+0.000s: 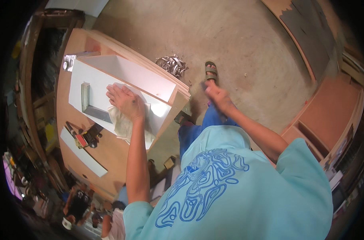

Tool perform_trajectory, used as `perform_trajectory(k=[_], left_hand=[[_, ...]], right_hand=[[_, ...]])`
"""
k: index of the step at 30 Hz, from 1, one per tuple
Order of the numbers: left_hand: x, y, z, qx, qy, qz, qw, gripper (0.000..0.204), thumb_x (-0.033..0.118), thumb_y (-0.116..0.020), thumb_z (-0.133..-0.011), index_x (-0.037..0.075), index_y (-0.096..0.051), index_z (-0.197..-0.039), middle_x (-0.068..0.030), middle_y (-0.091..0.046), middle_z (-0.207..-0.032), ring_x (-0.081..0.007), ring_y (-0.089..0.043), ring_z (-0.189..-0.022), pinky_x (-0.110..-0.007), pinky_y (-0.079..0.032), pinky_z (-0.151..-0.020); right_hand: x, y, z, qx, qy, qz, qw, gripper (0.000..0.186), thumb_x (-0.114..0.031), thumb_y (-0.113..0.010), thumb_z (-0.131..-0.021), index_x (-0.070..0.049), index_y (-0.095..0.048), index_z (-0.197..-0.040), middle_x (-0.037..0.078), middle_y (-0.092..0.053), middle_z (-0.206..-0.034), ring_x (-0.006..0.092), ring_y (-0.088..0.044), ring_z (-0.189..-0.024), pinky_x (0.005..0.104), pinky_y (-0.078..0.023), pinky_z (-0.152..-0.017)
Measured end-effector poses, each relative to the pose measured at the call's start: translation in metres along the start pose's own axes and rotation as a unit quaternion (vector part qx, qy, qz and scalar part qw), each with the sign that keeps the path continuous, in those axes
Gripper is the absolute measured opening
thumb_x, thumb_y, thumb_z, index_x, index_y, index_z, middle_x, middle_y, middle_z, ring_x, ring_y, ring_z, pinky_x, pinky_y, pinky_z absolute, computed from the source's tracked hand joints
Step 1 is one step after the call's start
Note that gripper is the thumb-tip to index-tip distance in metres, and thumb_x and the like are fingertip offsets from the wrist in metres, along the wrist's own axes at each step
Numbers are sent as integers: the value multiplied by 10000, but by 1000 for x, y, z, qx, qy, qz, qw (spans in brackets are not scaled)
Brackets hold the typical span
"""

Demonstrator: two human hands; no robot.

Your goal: The person wipes a white rectangular panel with a cloth, then uses a sanding block to smooth its edges and surfaces. They flip the panel and continue sanding different sides, occasionally wiping it again.

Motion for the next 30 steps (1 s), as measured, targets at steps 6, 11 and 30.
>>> perform_trajectory(k=[6,11,30], left_hand=[[-1,5,-8,13,-79,134,988,548,329,-462,-1006,-59,-439,-1392,-257,-361,-1510,-500,-267,-1402,-548,-222,-1149],[-1,44,73,-5,-348,94,933,551,366,-508,-989,6,-469,-1405,-231,-347,-1529,-482,-249,-1421,-564,-213,-1143],[-70,15,73,-127,-418,-25,899,660,482,-337,-1023,51,-296,-1521,-161,-154,-1623,-399,-48,-1497,-567,-32,-1183]], right_hand=[[11,-18,49,-85,7,-546,833,600,-422,-367,-1033,60,-443,-1383,208,-601,-1253,283,-637,-1054,391,-521,-946],[-27,-59,139,-39,118,-626,770,618,-430,-377,-1028,37,-384,-1432,206,-522,-1363,306,-617,-1104,422,-530,-954],[103,-160,227,15,-45,-596,802,482,-449,-423,-1019,-39,-606,-1193,107,-684,-1009,203,-676,-825,332,-558,-750]])
Point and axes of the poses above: each hand's wrist, its own z-axis away from the middle knuckle, its own y-axis out of the back of the hand, x = y × z, the point moved 8 cm from there along -z, towards the middle knuckle
